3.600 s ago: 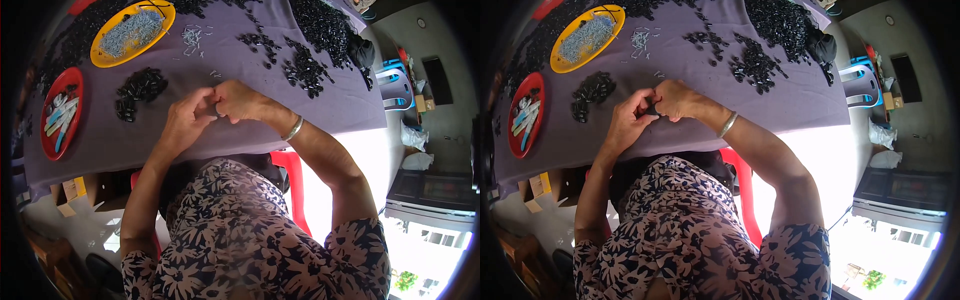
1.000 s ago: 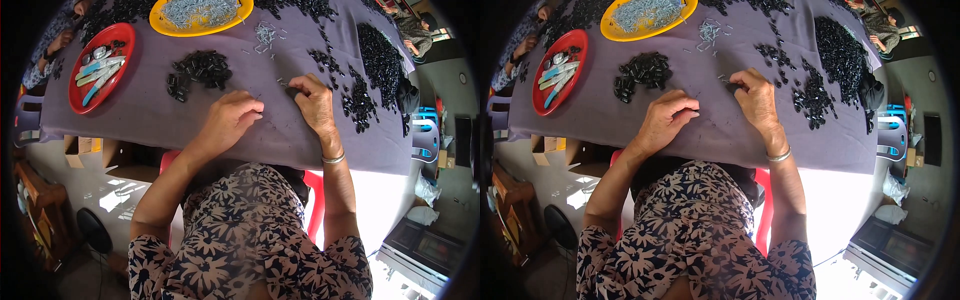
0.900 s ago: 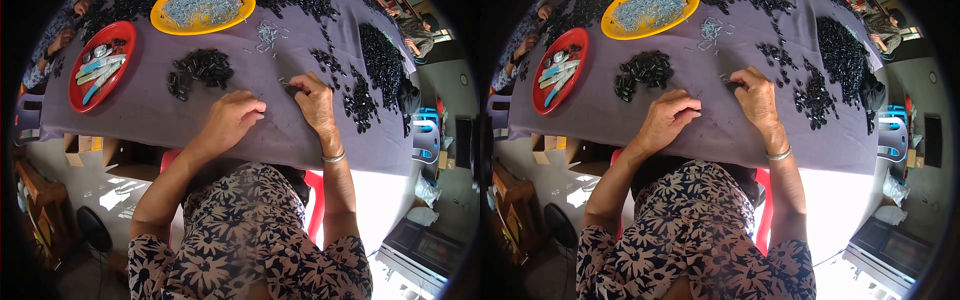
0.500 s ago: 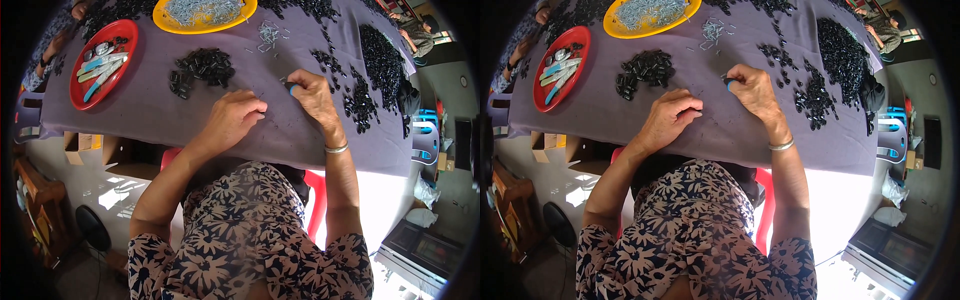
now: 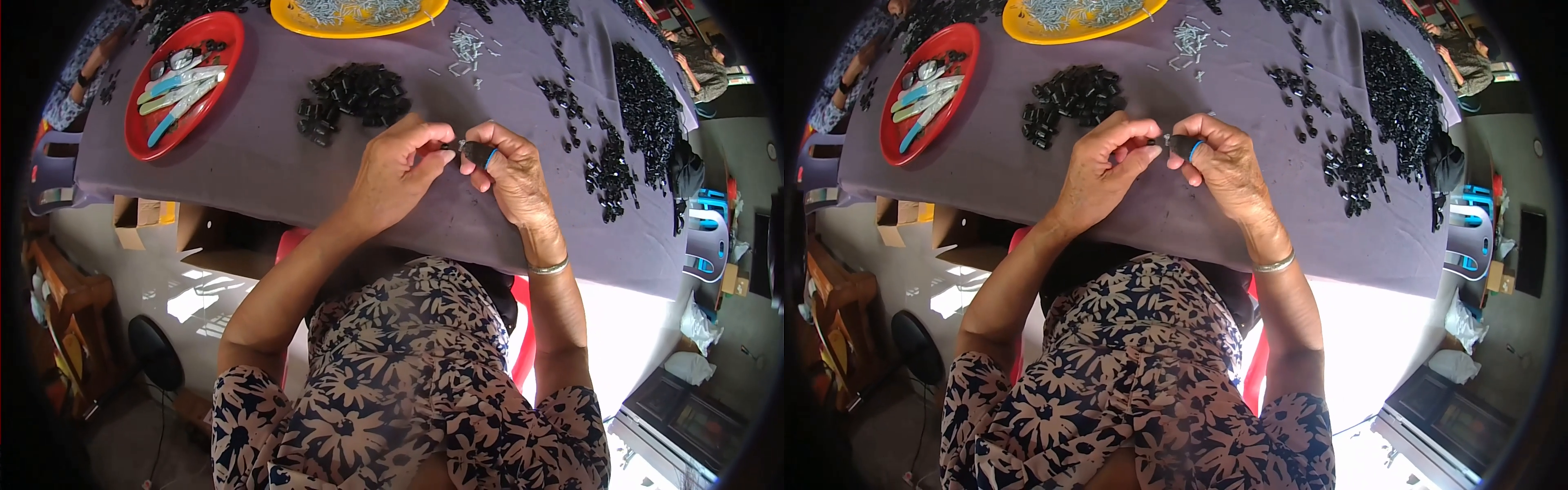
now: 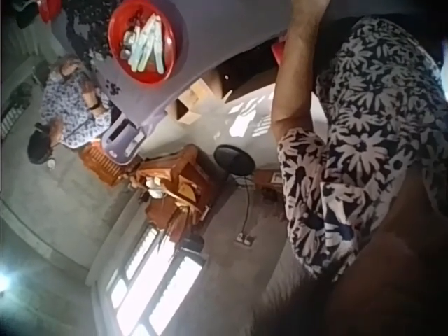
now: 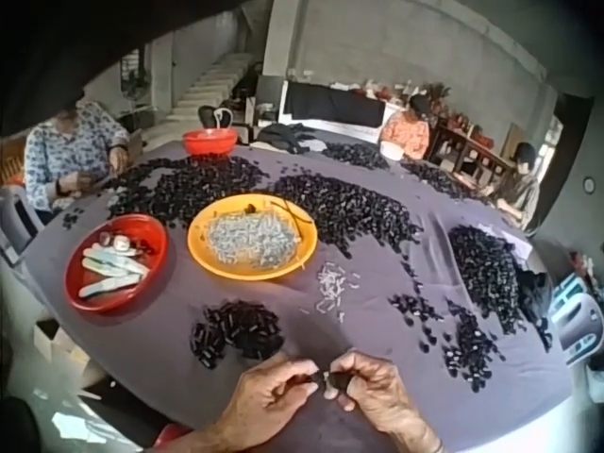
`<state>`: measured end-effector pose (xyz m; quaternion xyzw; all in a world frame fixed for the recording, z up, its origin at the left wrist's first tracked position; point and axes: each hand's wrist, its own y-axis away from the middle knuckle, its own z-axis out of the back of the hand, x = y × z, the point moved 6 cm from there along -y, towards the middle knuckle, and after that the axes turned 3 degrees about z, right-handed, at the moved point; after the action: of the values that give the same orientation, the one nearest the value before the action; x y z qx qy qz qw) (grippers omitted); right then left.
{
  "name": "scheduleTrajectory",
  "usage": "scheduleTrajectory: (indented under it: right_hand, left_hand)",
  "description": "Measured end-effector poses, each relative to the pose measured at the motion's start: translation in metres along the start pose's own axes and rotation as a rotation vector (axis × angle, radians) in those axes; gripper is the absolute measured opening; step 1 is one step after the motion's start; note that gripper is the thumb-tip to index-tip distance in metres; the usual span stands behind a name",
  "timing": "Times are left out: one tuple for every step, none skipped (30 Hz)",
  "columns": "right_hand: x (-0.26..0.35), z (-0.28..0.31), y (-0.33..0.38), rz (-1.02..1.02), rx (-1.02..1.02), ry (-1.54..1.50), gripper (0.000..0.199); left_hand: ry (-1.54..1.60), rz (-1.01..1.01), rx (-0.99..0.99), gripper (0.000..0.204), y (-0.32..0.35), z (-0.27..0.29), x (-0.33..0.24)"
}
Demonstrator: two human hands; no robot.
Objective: The person assembles small black plastic components by hand, inserting tiny silver pins into them.
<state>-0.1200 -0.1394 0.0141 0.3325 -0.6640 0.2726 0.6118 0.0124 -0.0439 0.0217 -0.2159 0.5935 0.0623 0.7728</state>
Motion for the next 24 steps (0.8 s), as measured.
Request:
scheduleTrajectory:
  right_hand:
    - [-0.001,-0.004,0.001,-0.002,0.002,-0.006,0.015]
    - [-0.003,-0.005,0.002,-0.014,-0.026,0.02,0.015]
    - [-0.004,-0.006,0.002,-0.026,-0.054,0.047,0.014]
    - [-0.004,-0.009,0.003,-0.028,-0.051,0.043,0.014]
    - [-0.004,-0.012,0.003,-0.025,-0.054,0.034,0.013]
    - [-0.004,-0.013,0.003,-0.022,-0.058,0.026,0.012]
    - [-0.004,-0.013,0.004,-0.024,-0.058,0.025,0.012]
    - [-0.005,-0.013,0.004,-0.038,-0.059,0.024,0.012]
    - [-0.007,-0.013,0.005,-0.052,-0.062,0.022,0.012]
    - [-0.007,-0.014,0.005,-0.053,-0.063,0.022,0.012]
    - [-0.006,-0.016,0.005,-0.018,-0.065,0.022,0.012]
    - [-0.005,-0.019,0.005,0.019,-0.068,0.022,0.012]
    - [-0.007,-0.021,0.005,0.02,-0.069,0.022,0.012]
    - [-0.006,-0.021,0.005,0.069,-0.098,0.093,0.012]
    - [-0.003,-0.02,0.006,0.117,-0.127,0.165,0.012]
    - [-0.003,-0.02,0.007,0.116,-0.128,0.165,0.012]
    - [-0.004,-0.021,0.007,0.071,-0.11,0.078,0.012]
    - [-0.006,-0.023,0.008,0.025,-0.094,-0.009,0.012]
    - [-0.005,-0.022,0.008,0.024,-0.096,-0.01,0.012]
    - [-0.008,-0.022,0.006,-0.035,-0.088,-0.14,0.014]
    - [-0.01,-0.023,0.005,-0.093,-0.076,-0.27,0.015]
    - [-0.007,-0.021,0.004,-0.094,-0.076,-0.271,0.015]
    - [-0.007,-0.022,0.005,-0.188,-0.021,-0.309,0.016]
    - [-0.009,-0.023,0.008,-0.281,0.03,-0.346,0.017]
  left_hand:
    - [0.006,0.006,0.006,0.016,0.0,0.0,0.0]
    - [0.002,0.01,0.006,0.016,0.001,0.0,0.001]
    - [0.035,0.011,-0.005,0.014,0.001,-0.001,0.001]
    - [0.069,0.011,-0.016,0.012,0.001,0.0,0.002]
    - [0.066,0.014,-0.016,0.012,0.001,0.0,0.002]
    - [0.079,0.027,-0.019,0.01,0.001,-0.001,0.003]
    - [0.093,0.039,-0.021,0.009,0.001,-0.001,0.004]
    - [0.093,0.041,-0.021,0.009,0.001,0.0,0.006]
    - [0.121,0.059,0.001,0.008,0.0,0.0,0.009]
    - [0.149,0.077,0.022,0.008,0.001,0.0,0.011]
    - [0.149,0.078,0.023,0.008,0.001,-0.002,0.011]
    - [0.218,0.116,0.019,0.008,0.001,-0.004,0.014]
    - [0.287,0.153,0.015,0.008,0.002,-0.005,0.017]
    - [0.287,0.153,0.016,0.008,0.001,-0.004,0.016]
    - [0.219,0.133,0.025,0.008,0.0,-0.003,0.013]
    - [0.152,0.112,0.034,0.007,0.0,-0.002,0.011]
    - [0.152,0.113,0.035,0.007,-0.001,-0.001,0.01]
    - [0.109,0.061,0.005,0.007,-0.002,0.001,0.007]
    - [0.065,0.009,-0.025,0.007,-0.002,0.003,0.004]
    - [0.065,0.011,-0.022,0.007,-0.002,0.004,0.003]
    - [0.04,-0.008,-0.009,0.007,-0.002,0.004,0.002]
    - [0.014,-0.027,0.004,0.007,-0.002,0.004,0.001]
    - [0.012,-0.026,0.004,0.007,-0.001,0.002,0.002]
    - [-0.065,-0.079,-0.026,0.008,0.0,0.001,0.0]
